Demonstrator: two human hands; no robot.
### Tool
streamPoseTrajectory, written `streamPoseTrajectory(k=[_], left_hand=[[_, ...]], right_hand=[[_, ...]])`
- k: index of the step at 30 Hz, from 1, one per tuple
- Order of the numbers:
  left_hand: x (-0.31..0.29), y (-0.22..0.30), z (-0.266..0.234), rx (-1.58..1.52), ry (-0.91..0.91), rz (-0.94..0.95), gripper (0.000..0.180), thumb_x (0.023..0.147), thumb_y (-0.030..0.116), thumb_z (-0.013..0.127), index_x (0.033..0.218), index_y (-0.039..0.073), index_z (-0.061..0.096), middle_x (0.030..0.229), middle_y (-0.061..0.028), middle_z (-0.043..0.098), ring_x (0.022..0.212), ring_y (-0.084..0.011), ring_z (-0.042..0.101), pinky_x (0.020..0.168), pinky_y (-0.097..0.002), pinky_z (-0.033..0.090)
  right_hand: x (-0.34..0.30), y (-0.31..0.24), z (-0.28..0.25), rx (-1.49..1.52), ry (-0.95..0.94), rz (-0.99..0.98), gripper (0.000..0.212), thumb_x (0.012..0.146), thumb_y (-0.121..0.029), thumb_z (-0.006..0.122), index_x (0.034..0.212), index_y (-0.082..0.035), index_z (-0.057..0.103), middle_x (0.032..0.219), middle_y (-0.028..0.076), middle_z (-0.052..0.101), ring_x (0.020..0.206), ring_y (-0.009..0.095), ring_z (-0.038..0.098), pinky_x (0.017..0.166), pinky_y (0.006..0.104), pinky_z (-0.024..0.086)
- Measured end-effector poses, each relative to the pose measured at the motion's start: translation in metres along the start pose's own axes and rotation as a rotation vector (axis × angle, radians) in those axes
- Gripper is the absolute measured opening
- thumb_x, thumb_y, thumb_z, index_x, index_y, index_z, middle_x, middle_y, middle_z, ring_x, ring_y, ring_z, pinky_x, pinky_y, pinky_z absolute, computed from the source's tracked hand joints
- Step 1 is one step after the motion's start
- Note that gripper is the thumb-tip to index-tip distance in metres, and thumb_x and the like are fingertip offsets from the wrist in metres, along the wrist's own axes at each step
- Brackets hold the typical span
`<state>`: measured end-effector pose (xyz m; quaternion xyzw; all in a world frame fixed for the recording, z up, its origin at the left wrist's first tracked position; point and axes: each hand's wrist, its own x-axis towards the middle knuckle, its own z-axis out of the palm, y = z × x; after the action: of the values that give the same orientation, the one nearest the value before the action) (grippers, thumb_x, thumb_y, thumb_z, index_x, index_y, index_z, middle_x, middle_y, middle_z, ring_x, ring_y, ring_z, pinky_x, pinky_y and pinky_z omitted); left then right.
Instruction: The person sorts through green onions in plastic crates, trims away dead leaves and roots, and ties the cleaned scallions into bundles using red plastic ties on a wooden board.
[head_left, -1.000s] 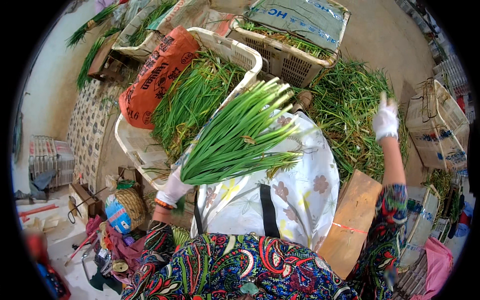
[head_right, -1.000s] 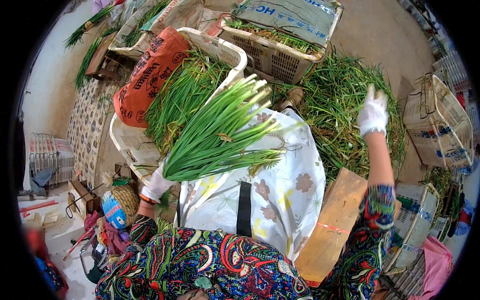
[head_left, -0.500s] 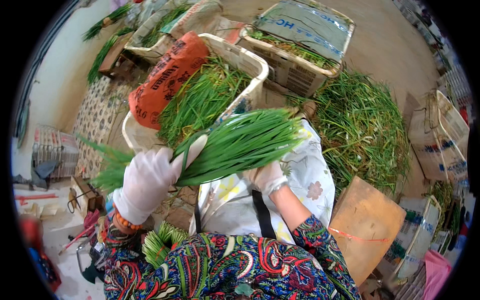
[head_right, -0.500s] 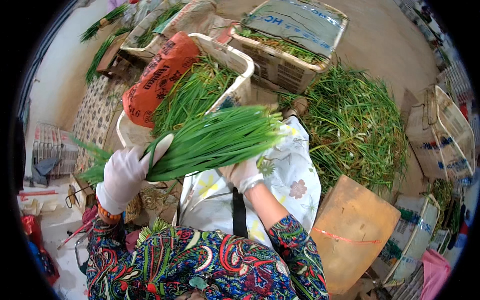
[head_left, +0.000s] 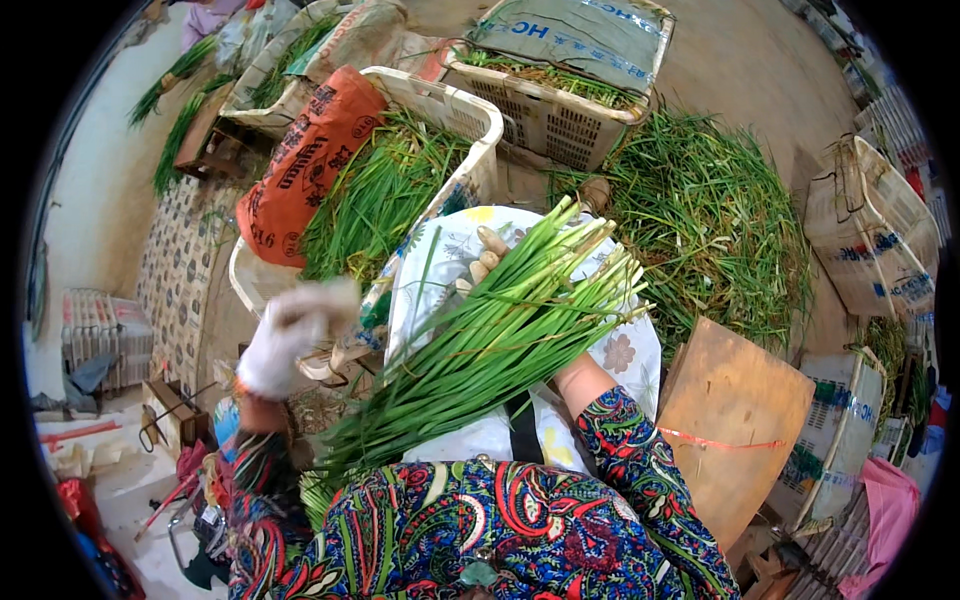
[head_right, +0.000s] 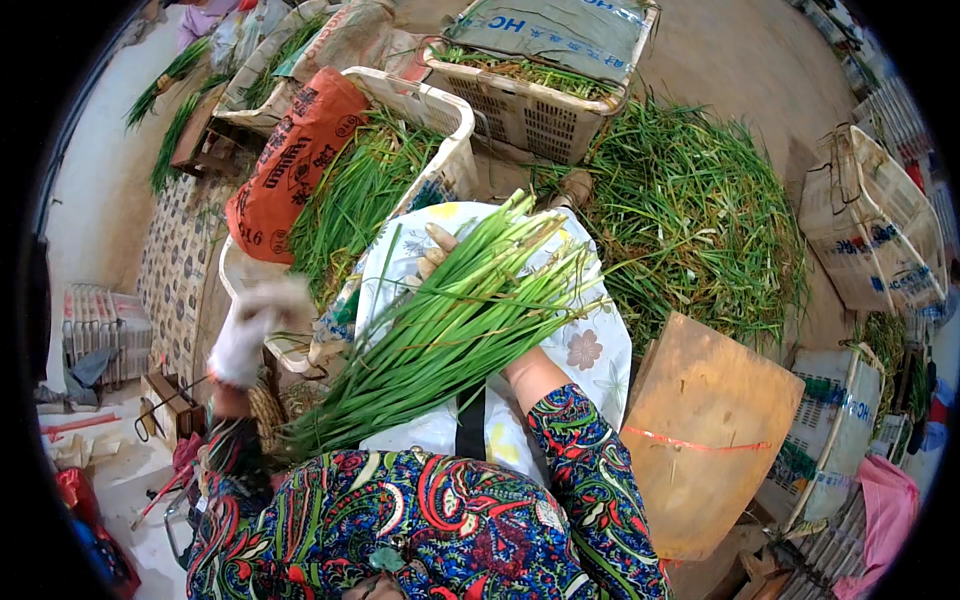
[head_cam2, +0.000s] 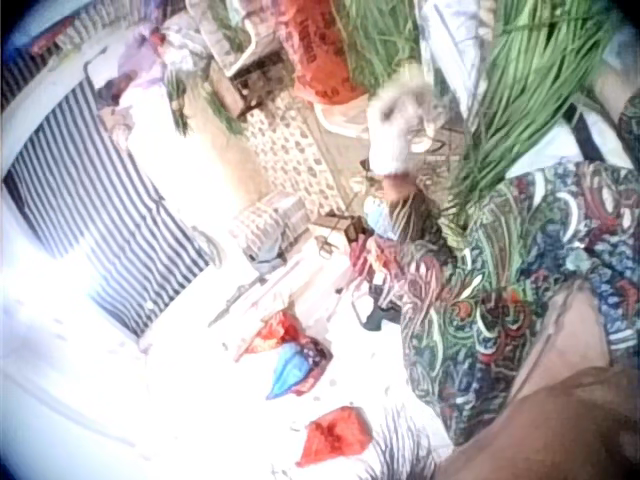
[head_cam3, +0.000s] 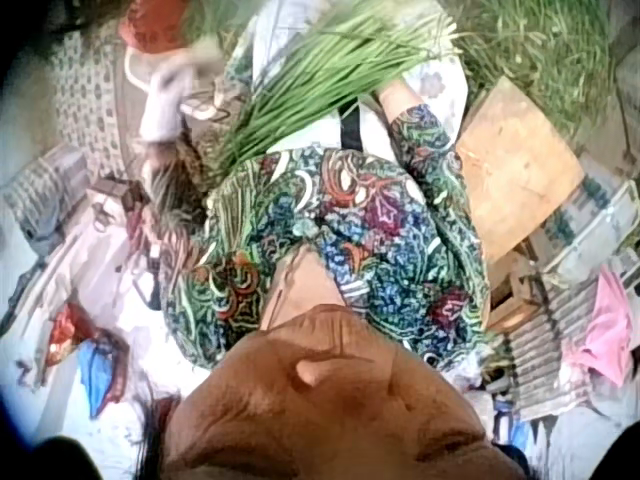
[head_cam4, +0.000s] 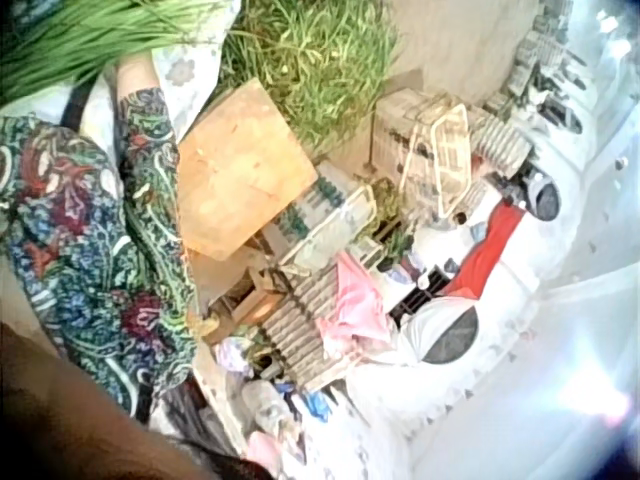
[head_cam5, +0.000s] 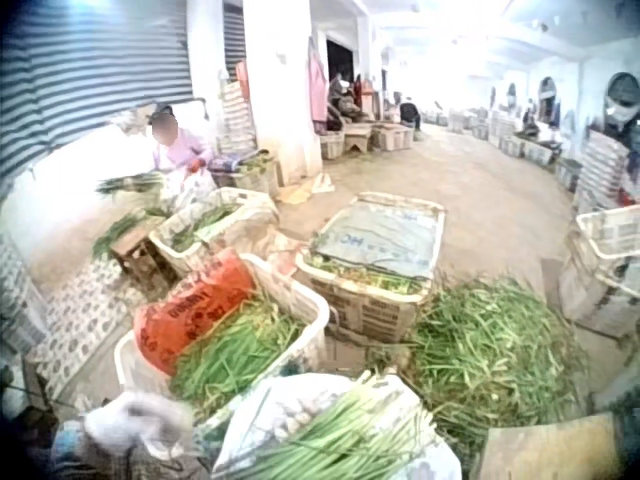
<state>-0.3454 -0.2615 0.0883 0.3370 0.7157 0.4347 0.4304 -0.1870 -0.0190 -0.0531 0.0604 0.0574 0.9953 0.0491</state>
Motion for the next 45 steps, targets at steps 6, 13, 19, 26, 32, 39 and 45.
streamPoseTrajectory(k=[6, 13, 19, 26, 32, 39, 45], left_hand=[[0.096, -0.043, 0.1, -1.005, -0.168, -0.021, 0.073, 0.072, 0.035, 0.067, 0.13, 0.001, 0.038, 0.115, -0.0127, 0.054, 0.106, -0.0211, 0.051, 0.095, -0.0352, 0.038], [0.053, -0.138, 0.093, -0.555, -0.198, -0.409, 0.055, 0.077, 0.035, 0.063, 0.119, 0.001, 0.051, 0.101, -0.0097, 0.06, 0.095, -0.0186, 0.056, 0.086, -0.0313, 0.043], [0.036, -0.065, 0.078, -0.623, -0.31, -0.574, 0.056, 0.074, 0.019, 0.067, 0.123, 0.0, 0.046, 0.11, -0.0109, 0.058, 0.099, -0.0197, 0.055, 0.087, -0.0321, 0.044], [0.036, -0.054, 0.091, -1.188, -0.472, -0.599, 0.064, 0.077, 0.014, 0.059, 0.134, 0.001, 0.033, 0.131, -0.014, 0.043, 0.116, -0.0247, 0.046, 0.1, -0.0374, 0.033], [0.016, -0.059, 0.089, -1.143, -0.252, -0.534, 0.065, 0.076, 0.022, 0.061, 0.132, 0.001, 0.035, 0.129, -0.0153, 0.045, 0.114, -0.0263, 0.047, 0.099, -0.0377, 0.034], [0.02, -0.055, 0.093, -1.114, -0.34, -0.519, 0.07, 0.075, 0.026, 0.063, 0.133, -0.001, 0.033, 0.13, -0.0158, 0.044, 0.115, -0.0259, 0.047, 0.1, -0.0363, 0.034], [0.017, -0.062, 0.087, -0.954, -0.48, -0.372, 0.078, 0.07, 0.028, 0.067, 0.132, -0.004, 0.032, 0.129, -0.0148, 0.045, 0.116, -0.0224, 0.045, 0.098, -0.033, 0.033]], right_hand=[[0.012, 0.003, 0.007, -0.004, 0.006, 0.052, 0.048, 0.094, -0.028, 0.037, 0.134, -0.002, 0.031, 0.094, 0.007, 0.049, 0.097, 0.022, 0.045, 0.098, 0.0372, 0.035], [-0.015, -0.043, 0.042, -0.706, 0.311, 0.169, 0.068, 0.087, -0.052, 0.042, 0.132, -0.001, 0.034, 0.114, 0.012, 0.053, 0.11, 0.025, 0.049, 0.094, 0.0376, 0.042], [-0.051, -0.115, 0.031, -0.882, 0.624, -0.057, 0.07, 0.087, -0.057, 0.037, 0.13, -0.001, 0.037, 0.125, 0.013, 0.047, 0.111, 0.022, 0.047, 0.094, 0.0344, 0.039], [-0.022, -0.115, 0.076, -1.302, 0.84, -0.267, 0.052, 0.092, -0.046, 0.038, 0.12, -0.004, 0.05, 0.099, 0.006, 0.06, 0.076, 0.008, 0.054, 0.061, 0.0231, 0.044], [-0.011, -0.046, 0.141, -1.645, 0.63, 0.038, 0.035, 0.09, -0.026, 0.051, 0.117, -0.004, 0.051, 0.073, 0.005, 0.06, 0.048, 0.006, 0.051, 0.042, 0.0159, 0.039], [0.008, -0.012, 0.117, -1.403, 0.617, 0.391, 0.027, 0.087, -0.029, 0.057, 0.091, -0.003, 0.058, 0.064, 0.005, 0.061, 0.042, 0.007, 0.054, 0.034, 0.0174, 0.034], [0.022, -0.023, 0.123, -1.536, 0.718, 0.213, 0.026, 0.088, -0.028, 0.055, 0.09, -0.002, 0.056, 0.061, 0.003, 0.059, 0.042, 0.008, 0.054, 0.034, 0.0172, 0.032]])
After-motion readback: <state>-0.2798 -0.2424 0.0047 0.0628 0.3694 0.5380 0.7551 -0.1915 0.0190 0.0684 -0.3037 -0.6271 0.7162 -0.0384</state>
